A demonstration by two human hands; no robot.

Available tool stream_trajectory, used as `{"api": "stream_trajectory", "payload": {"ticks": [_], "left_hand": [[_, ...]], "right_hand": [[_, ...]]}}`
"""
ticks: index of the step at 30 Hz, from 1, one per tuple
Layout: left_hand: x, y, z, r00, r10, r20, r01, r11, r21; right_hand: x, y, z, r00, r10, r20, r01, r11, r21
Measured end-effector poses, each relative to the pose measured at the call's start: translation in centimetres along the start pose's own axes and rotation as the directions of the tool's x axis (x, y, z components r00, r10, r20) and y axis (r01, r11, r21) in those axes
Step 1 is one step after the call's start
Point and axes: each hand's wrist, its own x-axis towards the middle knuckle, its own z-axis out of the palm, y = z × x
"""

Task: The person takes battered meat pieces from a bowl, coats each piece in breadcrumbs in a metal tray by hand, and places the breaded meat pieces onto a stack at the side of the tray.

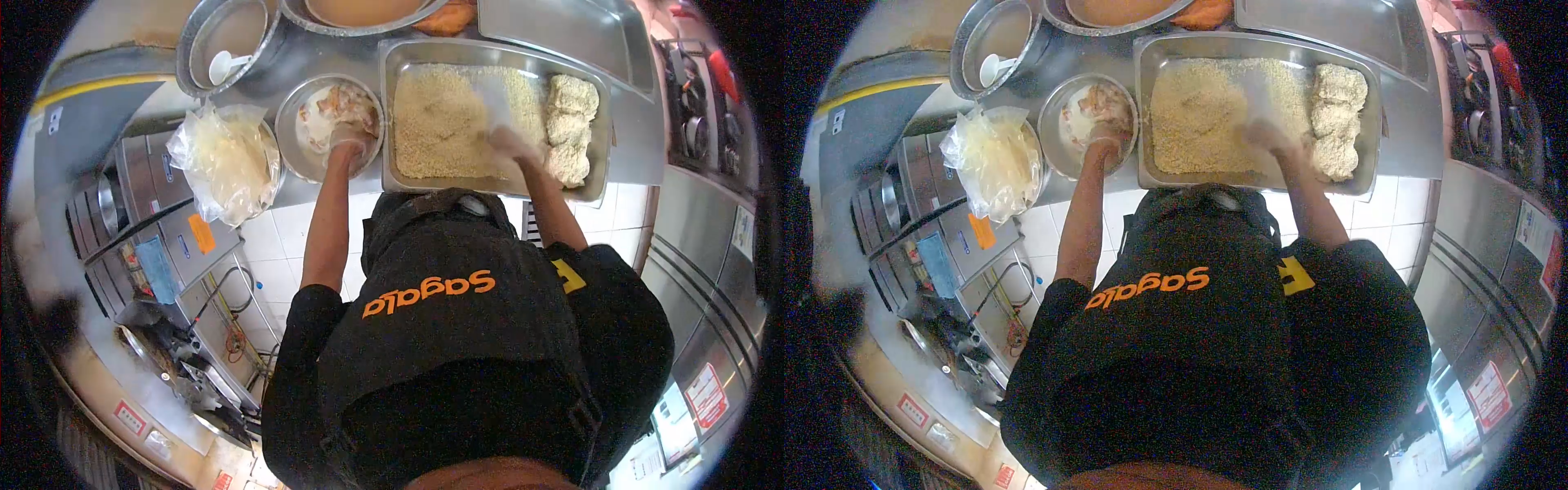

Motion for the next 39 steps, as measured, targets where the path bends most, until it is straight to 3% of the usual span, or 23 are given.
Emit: {"api": "stream_trajectory", "payload": {"ticks": [2,3,5,8,10,12,13,15,17,18,19,20,23,26,29,31,32,34,35,36,39], "left_hand": [[0.8,-0.1,-0.3,0.997,0.06,0.046,-0.062,0.996,0.057],[1.0,-0.2,-0.5,0.994,0.088,0.065,-0.093,0.992,0.084],[1.3,-0.4,-1.0,0.981,0.148,0.128,-0.166,0.976,0.143],[1.5,-0.9,-1.6,0.93,0.25,0.268,-0.314,0.922,0.227],[1.4,-0.8,-2.4,0.936,0.252,0.245,-0.3,0.936,0.185],[0.0,-0.7,-3.7,0.972,0.204,0.119,-0.207,0.978,0.014],[-1.0,-0.6,-4.6,0.986,0.162,0.032,-0.158,0.981,-0.109],[-2.2,-1.1,-4.8,0.997,0.044,-0.058,-0.059,0.958,-0.281],[-2.4,-3.1,-3.9,0.994,-0.073,-0.081,0.038,0.928,-0.371],[-2.6,-3.5,-4.1,0.989,-0.02,-0.149,-0.044,0.911,-0.409],[-2.9,-3.6,-4.7,0.975,0.031,-0.218,-0.126,0.889,-0.44],[-3.3,-3.5,-5.1,0.964,0.009,-0.264,-0.147,0.849,-0.507],[-5.4,-1.2,-8.2,0.929,-0.192,-0.317,-0.121,0.652,-0.748],[-4.8,-2.3,-7.5,0.964,-0.065,-0.259,-0.12,0.761,-0.637],[-3.6,-4.3,-4.5,0.962,0.031,-0.272,-0.178,0.827,-0.534],[-2.7,-6.2,-0.9,0.938,0.055,-0.342,-0.24,0.815,-0.527],[-2.7,-6.2,-0.7,0.941,-0.008,-0.337,-0.205,0.78,-0.591],[-3.3,-4.8,-2.1,0.946,-0.19,-0.263,-0.077,0.656,-0.751],[-4.4,-3.9,-3.1,0.942,-0.288,-0.172,0.022,0.564,-0.826],[-5.3,-3.6,-3.4,0.947,-0.295,-0.125,0.082,0.6,-0.795],[-3.5,-3.9,-4.5,0.951,-0.302,-0.058,0.18,0.699,-0.692]], "right_hand": [[-0.1,-0.1,3.0,0.984,-0.09,0.156,0.073,0.991,0.112],[0.7,0.2,5.8,0.966,-0.228,0.118,0.208,0.965,0.16],[1.8,-1.8,7.8,0.908,-0.418,0.033,0.34,0.781,0.523],[2.7,-6.2,8.2,0.894,-0.387,0.227,-0.054,0.41,0.91],[3.2,-7.9,7.7,0.91,-0.358,0.21,0.186,0.804,0.565],[4.0,-7.8,8.0,0.913,-0.384,0.139,0.267,0.819,0.509],[4.3,-7.4,8.3,0.911,-0.406,0.07,0.255,0.687,0.68],[4.4,-6.7,8.6,0.967,-0.251,0.035,0.099,0.502,0.859],[2.9,-8.5,5.3,0.987,0.081,0.136,-0.157,0.39,0.907],[2.8,-8.8,3.6,1.0,-0.024,-0.003,0.019,0.754,0.657],[3.0,-8.8,1.9,0.981,-0.177,-0.082,0.192,0.947,0.258],[3.6,-8.7,0.8,0.935,-0.344,-0.083,0.323,0.925,-0.199],[6.6,-8.2,0.7,0.942,0.013,-0.334,-0.074,0.983,-0.17],[13.6,-3.6,5.6,0.684,-0.432,-0.587,0.2,0.886,-0.419],[11.0,-7.5,6.4,0.888,-0.269,-0.372,0.074,0.884,-0.462],[8.0,-8.3,7.2,0.921,-0.203,-0.332,0.038,0.896,-0.442],[7.3,-8.1,7.2,0.936,-0.17,-0.308,0.02,0.9,-0.436],[10.7,-4.1,11.3,0.697,-0.511,-0.504,0.011,0.709,-0.705],[11.2,-3.4,12.7,0.644,-0.549,-0.532,0.008,0.701,-0.713],[11.3,-3.5,13.4,0.588,-0.585,-0.559,0.003,0.693,-0.721],[13.8,-3.4,10.6,0.68,-0.404,-0.612,0.061,0.863,-0.502]]}}
